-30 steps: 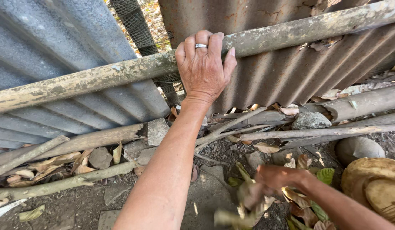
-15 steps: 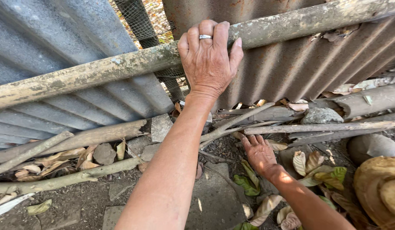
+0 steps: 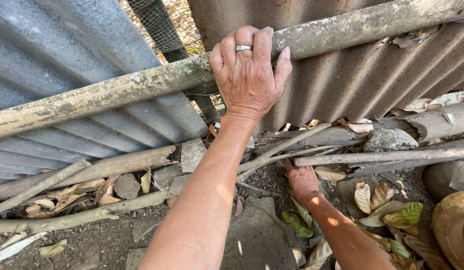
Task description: The person repairs a corrugated metal and wood fence by hand, inserting metal sheets and wood branches into place and securing parts with plastic ties.
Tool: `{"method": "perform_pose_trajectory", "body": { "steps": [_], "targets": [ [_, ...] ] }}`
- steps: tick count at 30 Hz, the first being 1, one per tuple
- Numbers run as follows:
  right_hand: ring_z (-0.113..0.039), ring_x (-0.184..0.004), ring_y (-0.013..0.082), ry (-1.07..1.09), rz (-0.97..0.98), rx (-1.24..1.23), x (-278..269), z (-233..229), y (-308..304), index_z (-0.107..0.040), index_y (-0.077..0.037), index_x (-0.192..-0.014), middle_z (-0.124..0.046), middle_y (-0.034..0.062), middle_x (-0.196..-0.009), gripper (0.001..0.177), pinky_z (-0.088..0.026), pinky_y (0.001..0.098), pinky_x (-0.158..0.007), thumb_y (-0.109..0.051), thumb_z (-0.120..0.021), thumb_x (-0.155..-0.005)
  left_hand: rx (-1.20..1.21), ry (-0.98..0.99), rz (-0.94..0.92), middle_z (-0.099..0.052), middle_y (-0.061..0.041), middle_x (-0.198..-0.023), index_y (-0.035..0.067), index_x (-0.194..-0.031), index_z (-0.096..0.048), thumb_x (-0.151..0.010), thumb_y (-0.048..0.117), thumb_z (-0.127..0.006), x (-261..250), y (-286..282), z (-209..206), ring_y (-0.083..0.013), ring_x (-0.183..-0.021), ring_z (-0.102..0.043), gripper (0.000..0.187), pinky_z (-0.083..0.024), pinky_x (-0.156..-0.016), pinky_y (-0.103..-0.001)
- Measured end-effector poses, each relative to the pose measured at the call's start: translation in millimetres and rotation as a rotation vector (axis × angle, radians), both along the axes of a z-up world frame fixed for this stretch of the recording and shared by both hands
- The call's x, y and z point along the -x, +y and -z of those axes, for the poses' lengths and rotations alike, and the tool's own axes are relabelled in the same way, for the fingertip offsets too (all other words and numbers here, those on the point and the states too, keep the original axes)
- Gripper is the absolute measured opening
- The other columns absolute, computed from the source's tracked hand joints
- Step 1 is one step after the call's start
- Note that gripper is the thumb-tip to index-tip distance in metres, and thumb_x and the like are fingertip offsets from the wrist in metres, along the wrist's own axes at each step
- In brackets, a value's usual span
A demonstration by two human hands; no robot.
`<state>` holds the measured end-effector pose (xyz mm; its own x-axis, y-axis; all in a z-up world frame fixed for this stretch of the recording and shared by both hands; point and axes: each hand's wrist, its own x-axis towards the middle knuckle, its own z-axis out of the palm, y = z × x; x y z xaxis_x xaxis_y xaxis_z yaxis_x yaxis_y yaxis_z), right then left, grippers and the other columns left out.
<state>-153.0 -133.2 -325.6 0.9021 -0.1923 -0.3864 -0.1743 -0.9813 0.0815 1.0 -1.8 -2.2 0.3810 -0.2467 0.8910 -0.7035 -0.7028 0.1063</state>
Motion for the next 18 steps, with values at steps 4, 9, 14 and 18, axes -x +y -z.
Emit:
{"method": "perform_pose_trajectory", "body": {
  "steps": [4, 9, 14, 18],
  "targets": [
    [-0.075, -0.097, 0.0232, -0.047, -0.032, 0.036, -7, 51, -20, -0.073, -0.016, -0.115, -0.076, 0.0112, -0.099, 0.027, -0.06, 0.0369, -0.093, -0.007, -0.056, -0.095, 0.001, 0.007, 0.003, -0.055, -0.006, -0.117, 0.013, -0.124, -0.062, -0.095, 0.045, -0.07, 2, 0, -1, -0.0279, -0.115, -0.05, 0.044, -0.035, -0.104, -0.049],
    [-0.073, -0.081, 0.0207, -0.097, 0.062, -0.088, 10, 75, -21, -0.064, -0.006, -0.12, -0.071, 0.0139, -0.095, 0.031, -0.064, 0.0327, -0.071, 0.003, -0.045, -0.098, 0.003, 0.021, 0.011, -0.057, -0.007, -0.117, 0.013, -0.123, -0.062, -0.094, 0.045, -0.071, 2, 0, -2, -0.0283, -0.117, -0.051, 0.044, -0.036, -0.106, -0.05],
    [-0.067, -0.088, 0.0252, -0.254, 0.004, -0.517, 43, 37, -21, -0.069, -0.011, -0.108, -0.072, 0.0126, -0.097, 0.023, -0.054, 0.0409, -0.085, -0.01, -0.046, -0.102, -0.003, 0.027, 0.018, -0.057, -0.007, -0.118, 0.012, -0.123, -0.062, -0.095, 0.044, -0.07, 1, 2, -4, -0.0285, -0.117, -0.051, 0.044, -0.036, -0.105, -0.049],
    [-0.077, -0.094, 0.0154, 0.368, 0.029, -0.73, 83, -18, -70, -0.079, -0.013, -0.105, -0.079, 0.006, -0.107, 0.032, -0.06, 0.0248, -0.08, -0.002, -0.052, -0.091, -0.001, 0.046, 0.026, -0.057, -0.007, -0.117, 0.012, -0.123, -0.062, -0.095, 0.044, -0.069, 4, 3, -5, -0.0277, -0.117, -0.051, 0.043, -0.036, -0.105, -0.049]
  ]
}}
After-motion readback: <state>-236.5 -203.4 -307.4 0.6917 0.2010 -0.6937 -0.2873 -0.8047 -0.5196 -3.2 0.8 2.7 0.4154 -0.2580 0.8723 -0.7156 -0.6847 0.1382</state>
